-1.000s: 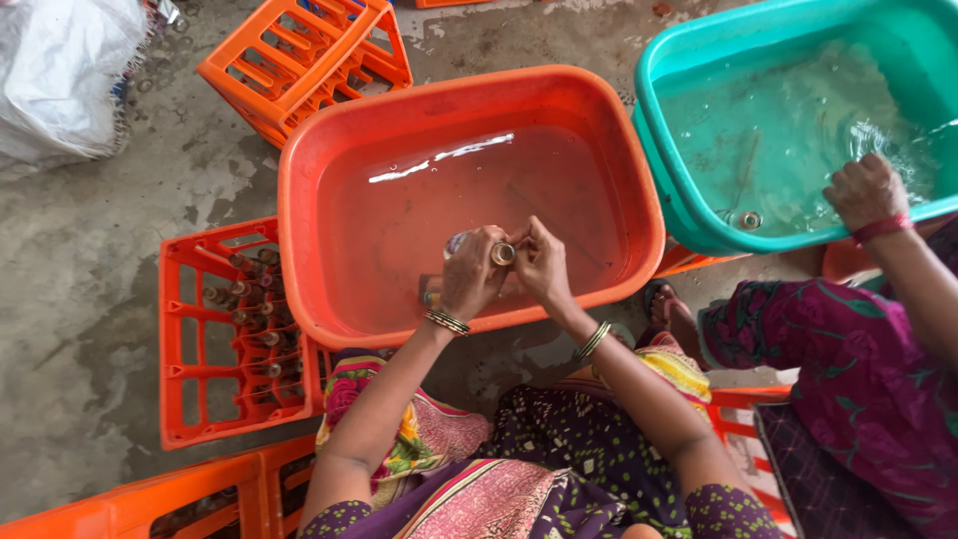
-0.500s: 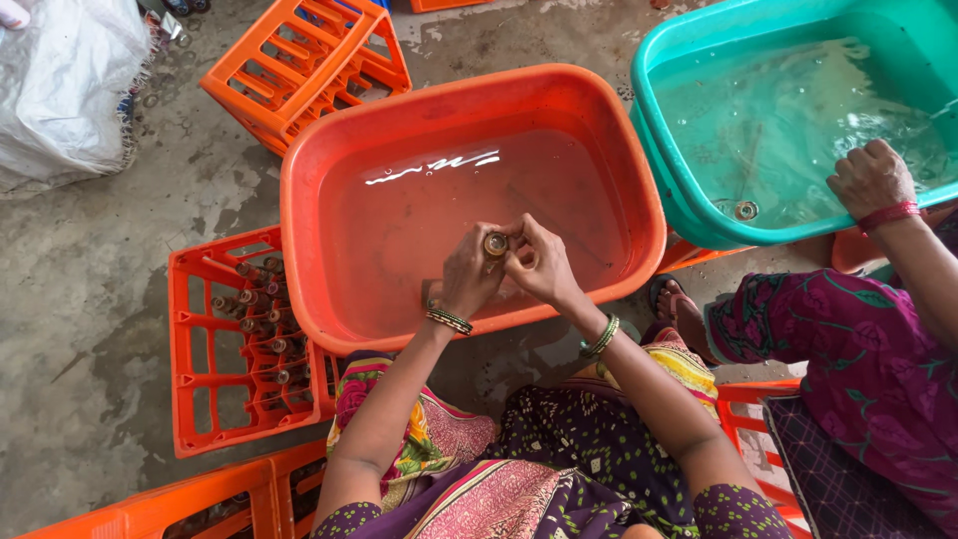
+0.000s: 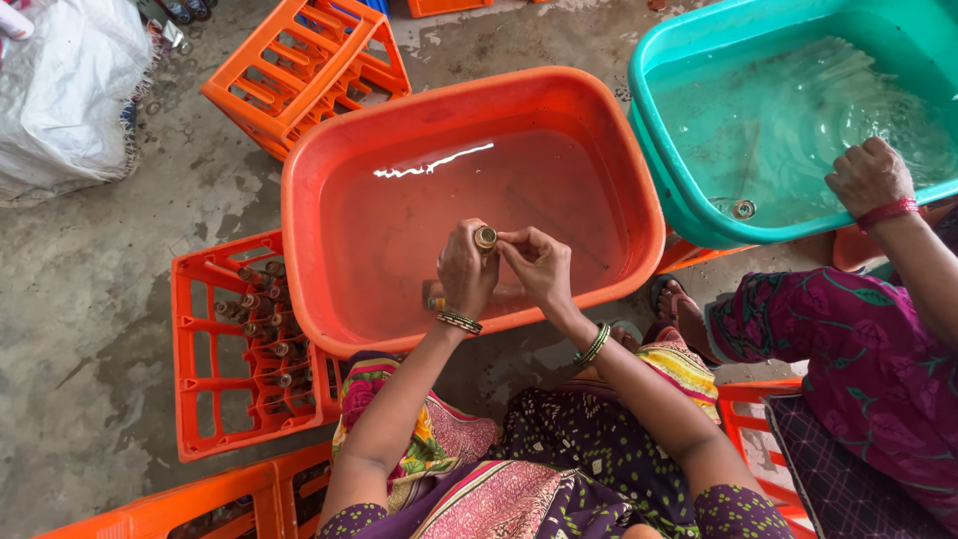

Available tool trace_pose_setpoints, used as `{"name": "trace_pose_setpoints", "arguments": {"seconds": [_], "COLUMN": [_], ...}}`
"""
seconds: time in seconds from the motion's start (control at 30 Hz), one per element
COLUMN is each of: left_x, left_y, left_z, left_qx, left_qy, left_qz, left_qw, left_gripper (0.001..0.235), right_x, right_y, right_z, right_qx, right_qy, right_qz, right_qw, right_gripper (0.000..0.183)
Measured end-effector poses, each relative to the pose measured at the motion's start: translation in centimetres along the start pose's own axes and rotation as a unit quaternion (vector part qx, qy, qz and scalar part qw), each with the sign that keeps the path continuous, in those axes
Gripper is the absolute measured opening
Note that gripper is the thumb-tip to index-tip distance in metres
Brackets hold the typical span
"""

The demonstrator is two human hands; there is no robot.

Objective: The person washes glass bottles by hand, submerging them in a red basin filled with water, scrubbing the exterior, and rinsing them in a green basin. The person handles multiple bottles one at a time and places some into an orange crate.

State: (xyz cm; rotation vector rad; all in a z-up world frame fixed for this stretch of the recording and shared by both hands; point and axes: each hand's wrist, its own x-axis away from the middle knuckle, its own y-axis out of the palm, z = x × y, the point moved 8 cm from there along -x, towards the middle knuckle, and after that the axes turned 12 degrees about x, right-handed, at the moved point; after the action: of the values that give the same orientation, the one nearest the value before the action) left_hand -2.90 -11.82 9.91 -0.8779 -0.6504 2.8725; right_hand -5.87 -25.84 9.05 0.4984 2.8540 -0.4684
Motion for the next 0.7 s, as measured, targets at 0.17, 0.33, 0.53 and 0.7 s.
{"name": "trace_pose_setpoints", "arguments": {"seconds": [0.17, 0.33, 0.53, 0.7], "left_x": [-0.4, -0.4, -0.2, 0.7], "left_y": [-0.4, 0.3, 2.0, 3.3], "left_z": [1.1, 1.3, -0.2, -2.7], "left_qx": [0.003, 0.002, 0.092, 0.199], "left_qy": [0.067, 0.107, 0.016, -0.082], "left_qz": [0.006, -0.04, -0.157, -0.216], "left_qw": [0.998, 0.993, 0.983, 0.953], "left_gripper": [0.032, 0.026, 0.044, 0.062], "right_x": [-0.2, -1.1, -2.8, -1.8], "right_y": [0.0, -0.7, -2.0, -1.5], "right_z": [1.1, 1.1, 1.4, 3.2], "right_qx": [0.049, 0.14, 0.058, -0.083], "right_qy": [0.038, 0.053, 0.019, 0.04], "right_qz": [-0.021, -0.029, -0.082, -0.21], "right_qw": [0.998, 0.988, 0.995, 0.973], "right_gripper": [0.009, 0.011, 0.013, 0.06]}}
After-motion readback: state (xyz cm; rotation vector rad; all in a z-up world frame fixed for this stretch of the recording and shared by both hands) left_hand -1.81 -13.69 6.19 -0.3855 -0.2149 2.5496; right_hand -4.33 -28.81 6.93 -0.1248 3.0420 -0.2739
